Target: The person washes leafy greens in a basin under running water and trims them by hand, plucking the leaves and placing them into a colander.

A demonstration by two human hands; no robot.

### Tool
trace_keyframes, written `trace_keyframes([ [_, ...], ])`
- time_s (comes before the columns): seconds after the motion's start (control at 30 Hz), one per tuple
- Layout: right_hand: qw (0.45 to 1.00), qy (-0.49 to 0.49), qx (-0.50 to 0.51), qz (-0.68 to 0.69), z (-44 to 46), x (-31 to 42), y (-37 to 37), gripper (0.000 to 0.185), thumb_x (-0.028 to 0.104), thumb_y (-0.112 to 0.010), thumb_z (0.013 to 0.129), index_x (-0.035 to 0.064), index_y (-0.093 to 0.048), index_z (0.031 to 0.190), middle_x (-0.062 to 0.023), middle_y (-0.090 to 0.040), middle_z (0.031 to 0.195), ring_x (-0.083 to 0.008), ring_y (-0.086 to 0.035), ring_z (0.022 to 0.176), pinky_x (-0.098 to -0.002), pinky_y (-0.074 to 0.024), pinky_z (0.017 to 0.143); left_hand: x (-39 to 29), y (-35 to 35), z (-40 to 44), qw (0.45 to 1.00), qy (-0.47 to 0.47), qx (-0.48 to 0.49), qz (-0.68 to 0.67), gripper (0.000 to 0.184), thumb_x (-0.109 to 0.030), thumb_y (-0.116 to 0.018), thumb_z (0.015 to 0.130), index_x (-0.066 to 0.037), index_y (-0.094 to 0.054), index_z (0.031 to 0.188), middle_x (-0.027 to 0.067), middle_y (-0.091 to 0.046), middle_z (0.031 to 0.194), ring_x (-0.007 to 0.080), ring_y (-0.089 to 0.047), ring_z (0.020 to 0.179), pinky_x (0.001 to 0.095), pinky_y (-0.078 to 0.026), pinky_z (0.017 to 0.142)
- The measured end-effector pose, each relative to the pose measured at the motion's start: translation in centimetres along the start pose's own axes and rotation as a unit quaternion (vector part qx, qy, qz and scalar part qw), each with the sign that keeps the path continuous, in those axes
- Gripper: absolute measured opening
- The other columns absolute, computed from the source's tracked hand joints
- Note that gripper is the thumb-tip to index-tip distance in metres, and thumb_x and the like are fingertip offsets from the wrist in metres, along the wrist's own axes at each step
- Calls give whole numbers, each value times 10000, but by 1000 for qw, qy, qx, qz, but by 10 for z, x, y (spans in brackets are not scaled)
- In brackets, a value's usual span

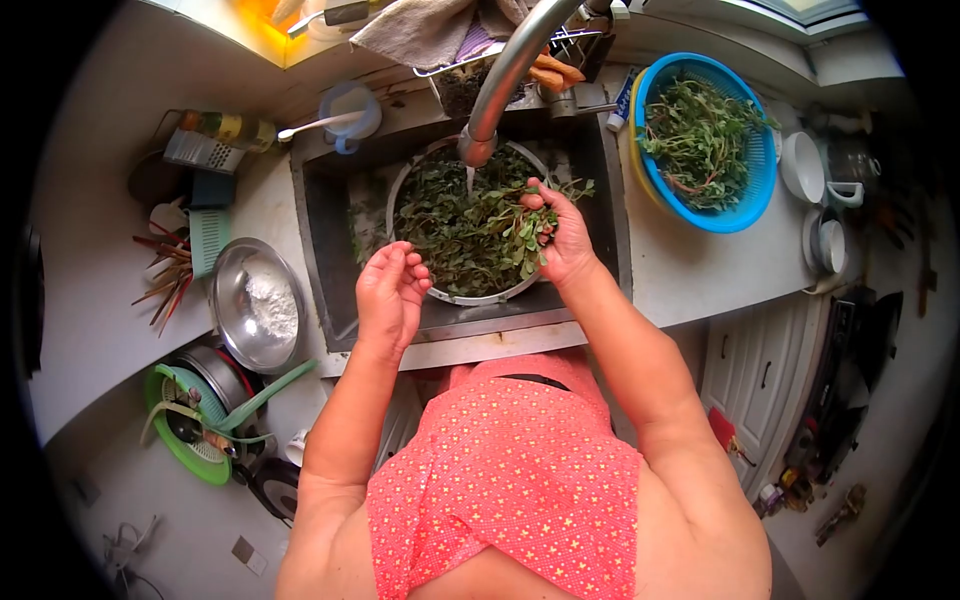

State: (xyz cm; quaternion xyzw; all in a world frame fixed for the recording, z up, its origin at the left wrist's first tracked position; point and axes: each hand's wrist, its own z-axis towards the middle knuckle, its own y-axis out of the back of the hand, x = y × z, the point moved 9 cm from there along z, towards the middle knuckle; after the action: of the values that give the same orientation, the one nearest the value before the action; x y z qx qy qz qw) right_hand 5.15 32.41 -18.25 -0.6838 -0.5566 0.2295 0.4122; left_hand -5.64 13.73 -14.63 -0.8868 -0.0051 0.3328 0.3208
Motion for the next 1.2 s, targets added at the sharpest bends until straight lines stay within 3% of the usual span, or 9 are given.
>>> trace_keyframes([
  [0.27,990,55,-87,-99,12,33,42,106,197,-553,911,127,-559,990,42,-519,705,-62,-388,465,-186,-336,420,-1,73,13,979,-39,-82,183,88,-123,-570,905,-36,-565,889,115,-616,973,235,-615,862,345,-521,781],
  [0.33,982,66,-114,-136,22,33,50,118,213,-586,890,136,-570,978,37,-524,706,-61,-370,483,-195,-300,454,-28,50,8,653,-266,-54,707,93,-78,-616,827,-28,-575,894,176,-559,1194,335,-542,1064,413,-432,952],
  [0.47,889,99,-224,-387,55,32,98,144,245,-572,895,112,-594,946,7,-568,733,-99,-460,581,-281,-366,529,20,64,40,614,-210,21,760,358,-41,-644,747,-27,-572,1098,205,-425,1365,402,-406,1237,420,-339,1045],
  [0.57,488,151,-247,-824,87,21,125,205,198,-502,900,53,-598,1009,-155,-651,925,-339,-629,882,-431,-491,721,57,59,68,554,-181,55,811,537,-128,-662,761,-54,-483,1262,205,-372,1406,379,-312,1319,472,-256,1086],
  [0.73,344,48,-90,-934,112,-15,143,221,89,-531,812,49,-621,1011,-197,-627,999,-380,-616,909,-452,-507,753,102,60,91,345,-194,51,917,654,-176,-659,759,-62,-401,1349,176,-351,1420,390,-281,1335,558,-199,1082],
  [0.87,220,-98,-14,-970,94,-10,115,290,80,-605,783,26,-558,1064,-196,-631,975,-362,-624,899,-454,-501,762,115,70,102,392,-115,89,909,624,-186,-652,760,-59,-427,1329,154,-368,1411,387,-326,1304,559,-230,1064],
  [1.0,377,121,-58,-916,36,34,10,216,118,-603,836,36,-565,1032,-113,-657,934,-264,-649,857,-402,-496,688,87,41,76,468,-62,112,874,477,-118,-609,788,-72,-496,1249,162,-364,1414,372,-333,1303,569,-272,1038],
  [1.13,858,103,-46,-501,-34,70,-59,190,232,-628,888,133,-580,1043,40,-570,807,-32,-503,718,-223,-390,570,65,33,47,567,-94,106,811,460,-132,-649,776,-32,-523,1208,235,-339,1410,401,-400,1249,500,-371,991],
  [1.2,859,126,-28,-495,-31,72,-59,141,258,-622,893,185,-583,1007,55,-565,802,-5,-471,665,-197,-348,538,63,40,39,585,-89,97,800,462,-136,-659,776,-18,-526,1203,261,-331,1405,413,-423,1228,475,-397,977],
])
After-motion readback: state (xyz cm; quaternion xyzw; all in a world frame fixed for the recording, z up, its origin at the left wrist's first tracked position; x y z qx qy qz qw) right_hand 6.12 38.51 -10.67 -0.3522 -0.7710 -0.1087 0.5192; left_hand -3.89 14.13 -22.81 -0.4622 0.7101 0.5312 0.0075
